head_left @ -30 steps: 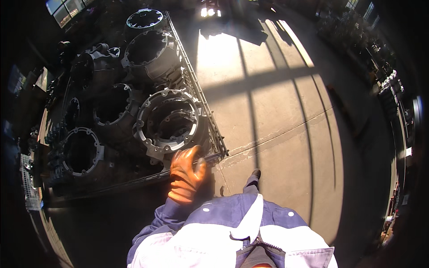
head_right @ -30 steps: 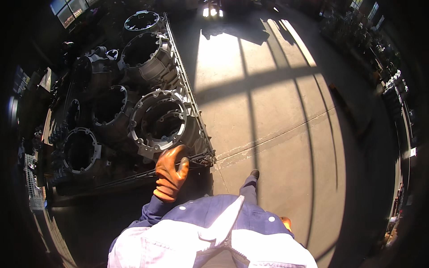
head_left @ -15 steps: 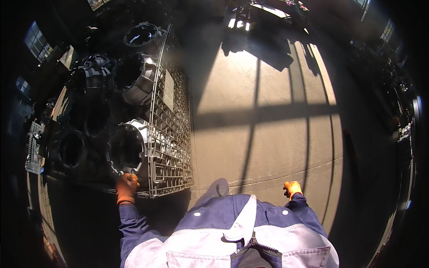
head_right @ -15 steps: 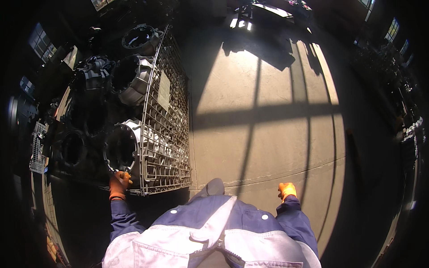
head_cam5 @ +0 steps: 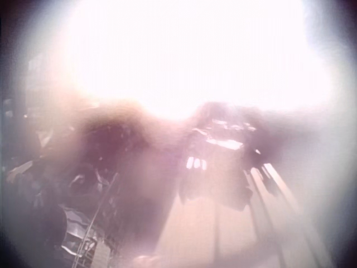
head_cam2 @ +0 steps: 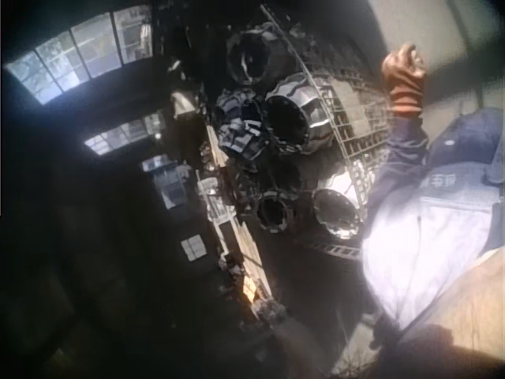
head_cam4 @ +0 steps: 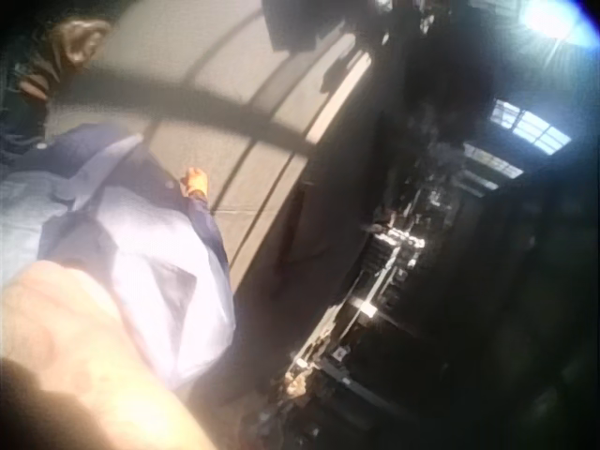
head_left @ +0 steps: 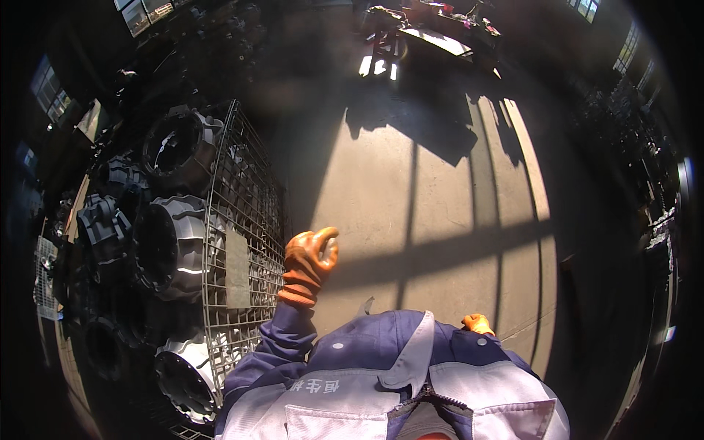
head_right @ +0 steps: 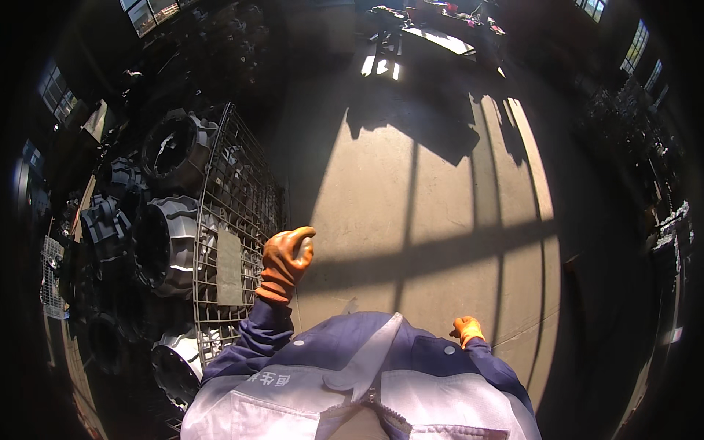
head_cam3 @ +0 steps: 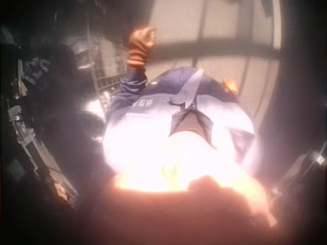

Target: The person moves a wire mesh cage filled with metal parts across the workshop floor, then repeatedly picks up individual parts, places them on a workbench, and inspects them before returning them to the cage.

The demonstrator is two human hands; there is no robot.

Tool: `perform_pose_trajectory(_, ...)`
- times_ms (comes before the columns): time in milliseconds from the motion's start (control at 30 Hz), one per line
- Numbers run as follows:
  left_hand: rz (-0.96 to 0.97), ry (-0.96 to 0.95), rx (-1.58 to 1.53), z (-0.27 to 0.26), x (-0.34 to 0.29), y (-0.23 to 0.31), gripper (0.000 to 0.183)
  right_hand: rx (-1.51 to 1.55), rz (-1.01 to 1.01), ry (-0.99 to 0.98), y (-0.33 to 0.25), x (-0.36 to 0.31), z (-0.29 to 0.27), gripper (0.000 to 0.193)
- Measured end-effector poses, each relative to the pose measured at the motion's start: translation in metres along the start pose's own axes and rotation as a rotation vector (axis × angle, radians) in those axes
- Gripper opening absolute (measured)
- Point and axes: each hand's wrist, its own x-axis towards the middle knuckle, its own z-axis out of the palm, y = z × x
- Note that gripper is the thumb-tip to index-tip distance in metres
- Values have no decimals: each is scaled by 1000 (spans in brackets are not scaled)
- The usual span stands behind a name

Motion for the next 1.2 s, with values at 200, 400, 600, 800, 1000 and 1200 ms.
perform_pose_trajectory(200, 153, -422, -45, 175, 206, -102, 19, -298, 273, 92, -14, 158, -47, 32)
perform_pose_trajectory(400, -642, -750, 215, 310, 295, -283, 29, -947, -392, -218, -312, 368, -103, 31)
perform_pose_trajectory(600, -1218, -862, 205, 330, 328, -418, 32, -451, -303, -225, -858, 537, -97, 29)
perform_pose_trajectory(800, -1339, -940, 282, 429, 386, -576, 33, 335, -647, -230, -1231, 690, -37, 30)
perform_pose_trajectory(1000, -1403, -798, 87, 500, 654, -768, 39, 52, -190, -256, -1340, 839, -19, 28)
perform_pose_trajectory(1200, -1211, -707, -25, 554, 1012, -952, 48, 93, 170, -40, -1357, 964, -84, 39)
